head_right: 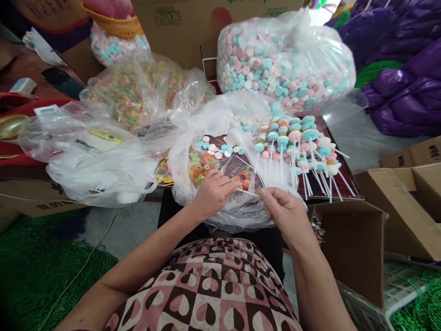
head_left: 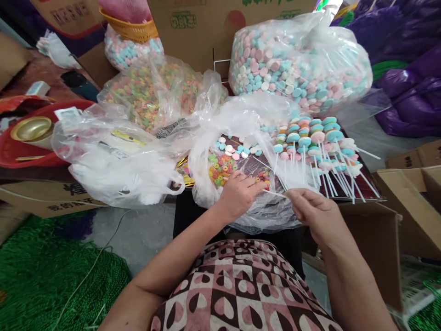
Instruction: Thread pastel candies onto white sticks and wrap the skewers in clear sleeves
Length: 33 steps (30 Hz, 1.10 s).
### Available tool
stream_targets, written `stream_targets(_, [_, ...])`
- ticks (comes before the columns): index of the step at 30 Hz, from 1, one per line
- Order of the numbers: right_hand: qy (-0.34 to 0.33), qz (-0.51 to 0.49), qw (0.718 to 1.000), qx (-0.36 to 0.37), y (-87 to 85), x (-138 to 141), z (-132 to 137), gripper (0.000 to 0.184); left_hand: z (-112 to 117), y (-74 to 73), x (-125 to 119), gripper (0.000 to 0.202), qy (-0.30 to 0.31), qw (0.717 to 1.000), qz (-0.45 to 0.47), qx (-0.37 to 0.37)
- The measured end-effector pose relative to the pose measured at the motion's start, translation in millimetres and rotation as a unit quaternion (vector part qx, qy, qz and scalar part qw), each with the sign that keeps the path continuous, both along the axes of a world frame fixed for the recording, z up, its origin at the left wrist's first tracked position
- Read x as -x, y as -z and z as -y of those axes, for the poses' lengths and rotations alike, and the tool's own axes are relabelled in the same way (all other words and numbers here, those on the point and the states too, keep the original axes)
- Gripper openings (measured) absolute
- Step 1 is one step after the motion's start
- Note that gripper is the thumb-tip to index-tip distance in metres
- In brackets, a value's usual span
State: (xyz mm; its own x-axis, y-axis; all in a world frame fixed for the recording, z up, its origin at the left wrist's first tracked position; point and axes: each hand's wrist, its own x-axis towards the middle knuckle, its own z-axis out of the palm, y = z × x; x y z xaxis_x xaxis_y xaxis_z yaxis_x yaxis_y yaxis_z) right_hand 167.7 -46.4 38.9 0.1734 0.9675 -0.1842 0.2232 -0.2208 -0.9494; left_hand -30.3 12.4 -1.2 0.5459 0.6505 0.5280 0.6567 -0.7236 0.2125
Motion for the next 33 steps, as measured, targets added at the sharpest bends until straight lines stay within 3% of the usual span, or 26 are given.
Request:
stream_targets(3, [0.073, -0.127, 0.988, -0.052, -1.3, 8.1, -3.6, 0.031, 3.6, -9.7, 1.2, 0.037, -0.008, 0.996, 0.042, 0.082])
stream_targets(6, [0.08, -0.185, 0.975, -0.096, -1.8, 26.3, -8.0, 0.024, 9.6, -19.8, -0.6, 0.044, 0.009, 0.972, 0.086, 0.219])
stream_targets(9, [0.081, -0.182, 0.972, -0.122, 2.2, 41.2, -11.3, 0.022, 15.2, -26.0, -2.5, 0.046, 0.044, 0.933, 0.116, 0.338])
stream_targets(13, [0.057, -0.148, 0.977, -0.143, 10.8, 46.3, -12.3, 0.018, 19.1, -25.7, -4.1, 0.049, 0.08, 0.888, 0.163, 0.422])
stream_targets(19, [0.013, -0.09, 0.985, -0.149, 15.5, 43.9, -9.6, 0.018, 20.0, -22.3, -4.7, 0.047, 0.095, 0.868, 0.209, 0.439])
stream_targets(24, [-0.024, -0.034, 0.99, -0.135, 7.0, 42.6, -9.7, 0.022, 11.0, -34.1, 4.5, 0.036, 0.062, 0.884, 0.238, 0.399])
stream_targets(27, [-0.069, 0.03, 0.981, -0.178, 5.9, 44.9, -9.7, 0.019, 5.5, -38.1, 7.4, 0.031, 0.027, 0.863, 0.319, 0.39])
stream_targets(33, [-0.086, 0.081, 0.965, -0.234, 21.4, 49.3, -11.0, 0.018, 5.3, -30.4, 2.2, 0.025, 0.043, 0.818, 0.404, 0.408])
